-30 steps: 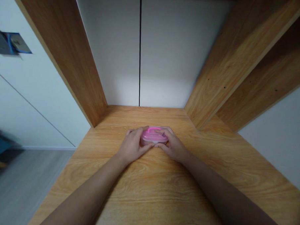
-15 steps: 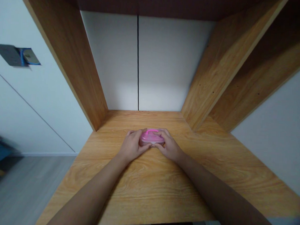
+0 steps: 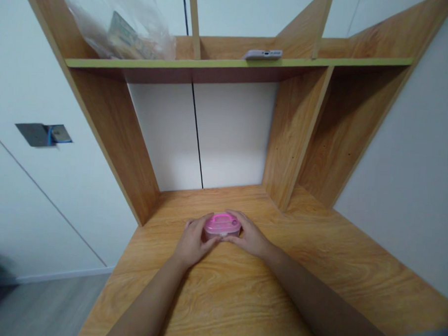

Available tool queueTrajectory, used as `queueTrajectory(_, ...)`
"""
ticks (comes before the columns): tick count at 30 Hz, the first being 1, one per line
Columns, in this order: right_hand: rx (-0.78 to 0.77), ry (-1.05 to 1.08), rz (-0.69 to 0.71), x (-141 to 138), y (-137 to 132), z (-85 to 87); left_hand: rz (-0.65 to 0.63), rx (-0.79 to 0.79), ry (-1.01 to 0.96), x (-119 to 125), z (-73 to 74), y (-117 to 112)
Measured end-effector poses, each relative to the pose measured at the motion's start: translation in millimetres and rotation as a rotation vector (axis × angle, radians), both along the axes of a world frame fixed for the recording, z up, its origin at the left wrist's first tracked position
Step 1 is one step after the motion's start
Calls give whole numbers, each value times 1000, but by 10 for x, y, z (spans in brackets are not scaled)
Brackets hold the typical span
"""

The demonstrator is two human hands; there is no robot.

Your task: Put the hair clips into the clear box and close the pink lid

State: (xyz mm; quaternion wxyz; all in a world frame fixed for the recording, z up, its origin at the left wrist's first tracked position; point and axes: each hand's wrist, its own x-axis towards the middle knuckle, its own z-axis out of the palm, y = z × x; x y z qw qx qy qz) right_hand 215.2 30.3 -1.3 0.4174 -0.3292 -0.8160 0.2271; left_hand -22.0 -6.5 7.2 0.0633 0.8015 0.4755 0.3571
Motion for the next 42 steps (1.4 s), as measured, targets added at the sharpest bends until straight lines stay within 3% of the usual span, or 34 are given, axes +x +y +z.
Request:
queueTrajectory(10, -180, 99, 47, 221, 97, -118, -3, -31, -27, -1, 35, -24)
queueTrajectory(22, -182, 35, 17, 248, 66, -72, 10, -81, -89, -24, -84, 16)
queueTrajectory(42, -196, 5, -5, 244, 39, -15, -12, -46, -63, -48, -105, 32)
